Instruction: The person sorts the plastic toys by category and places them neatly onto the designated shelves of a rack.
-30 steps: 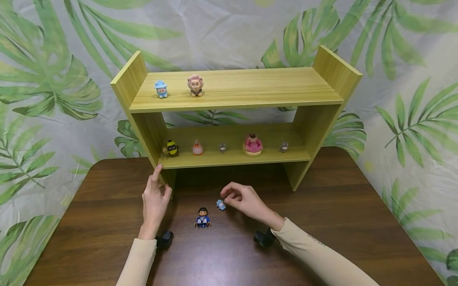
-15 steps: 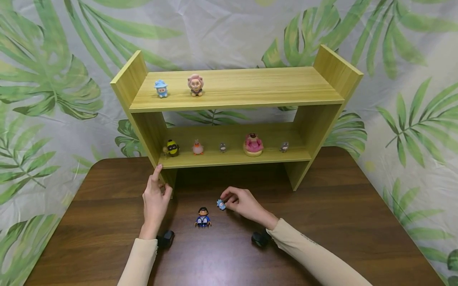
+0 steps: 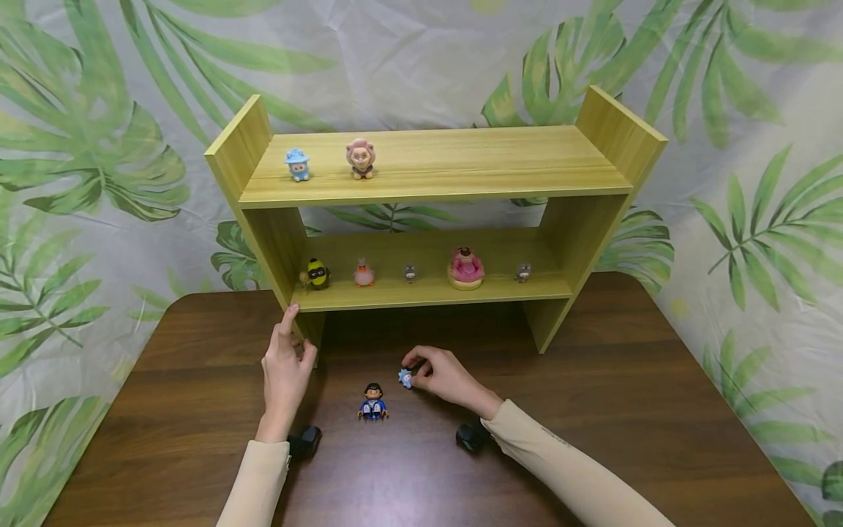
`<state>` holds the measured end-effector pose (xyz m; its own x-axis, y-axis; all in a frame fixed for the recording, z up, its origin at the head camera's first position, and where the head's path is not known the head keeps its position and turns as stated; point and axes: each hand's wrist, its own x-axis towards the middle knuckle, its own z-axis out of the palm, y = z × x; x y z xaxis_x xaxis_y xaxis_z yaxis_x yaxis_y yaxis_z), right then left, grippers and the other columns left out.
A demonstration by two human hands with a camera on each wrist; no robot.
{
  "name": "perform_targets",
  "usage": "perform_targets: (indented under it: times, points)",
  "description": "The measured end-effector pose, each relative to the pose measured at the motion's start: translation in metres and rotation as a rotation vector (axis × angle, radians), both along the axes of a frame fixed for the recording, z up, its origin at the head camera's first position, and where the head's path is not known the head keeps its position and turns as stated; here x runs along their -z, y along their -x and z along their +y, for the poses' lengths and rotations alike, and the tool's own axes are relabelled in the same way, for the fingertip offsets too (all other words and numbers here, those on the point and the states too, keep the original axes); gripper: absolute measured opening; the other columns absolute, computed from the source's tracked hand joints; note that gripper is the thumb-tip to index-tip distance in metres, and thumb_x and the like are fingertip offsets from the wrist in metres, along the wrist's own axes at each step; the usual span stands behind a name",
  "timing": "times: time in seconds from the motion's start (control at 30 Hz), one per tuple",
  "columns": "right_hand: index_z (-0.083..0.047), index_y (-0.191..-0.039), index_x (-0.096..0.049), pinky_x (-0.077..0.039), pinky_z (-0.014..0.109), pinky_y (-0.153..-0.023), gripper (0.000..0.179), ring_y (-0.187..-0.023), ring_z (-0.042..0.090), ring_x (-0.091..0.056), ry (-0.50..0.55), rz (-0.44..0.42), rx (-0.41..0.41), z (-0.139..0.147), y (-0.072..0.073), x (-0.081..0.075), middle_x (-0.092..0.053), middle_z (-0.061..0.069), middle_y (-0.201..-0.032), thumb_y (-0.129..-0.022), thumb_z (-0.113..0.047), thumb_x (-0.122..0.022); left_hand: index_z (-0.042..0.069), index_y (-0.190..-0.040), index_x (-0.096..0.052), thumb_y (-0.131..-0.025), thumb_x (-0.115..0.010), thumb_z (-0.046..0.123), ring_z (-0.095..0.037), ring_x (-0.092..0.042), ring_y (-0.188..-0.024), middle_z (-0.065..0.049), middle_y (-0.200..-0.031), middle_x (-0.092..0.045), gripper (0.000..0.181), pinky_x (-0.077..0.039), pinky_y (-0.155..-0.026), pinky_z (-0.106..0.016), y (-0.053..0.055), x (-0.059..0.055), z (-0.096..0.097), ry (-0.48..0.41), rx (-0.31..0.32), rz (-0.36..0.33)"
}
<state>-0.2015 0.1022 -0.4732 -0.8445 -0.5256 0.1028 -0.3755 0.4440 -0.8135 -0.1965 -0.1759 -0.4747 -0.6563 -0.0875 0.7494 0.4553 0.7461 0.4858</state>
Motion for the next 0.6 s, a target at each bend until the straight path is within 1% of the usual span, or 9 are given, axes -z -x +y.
perform_targets:
  times: [0.33, 0.6]
  points:
    - [-0.002, -0.106, -0.065, -0.048, 0.025, -0.064, 0.024, -0.075, 0.013, -0.060, -0.059, 0.039, -0.042, -0.0026, 0.0022, 0.0044, -0.059, 0.008, -0.098, -0.083, 0.002, -0.069, 0.026, -0.142, -0.031, -0.078, -0.055, -0.017, -0.033, -0.064, -0.071, -0.019, -0.092, -0.051, 0.081, -0.043, -0.047, -0.042, 0.0005, 0.0002, -0.0003, 0.008, -0.002, 0.002]
    - [-0.004, -0.099, -0.064, -0.048, 0.023, -0.066, 0.019, -0.077, 0.013, -0.058, -0.098, 0.080, -0.054, -0.0036, 0.0026, 0.0064, -0.058, 0.005, -0.092, -0.082, 0.000, -0.071, 0.026, -0.142, -0.031, -0.078, -0.055, -0.017, -0.035, -0.065, -0.073, -0.019, -0.093, -0.051, 0.081, -0.045, -0.048, -0.043, -0.0001, 0.0007, -0.0003, 0.008, -0.001, -0.006]
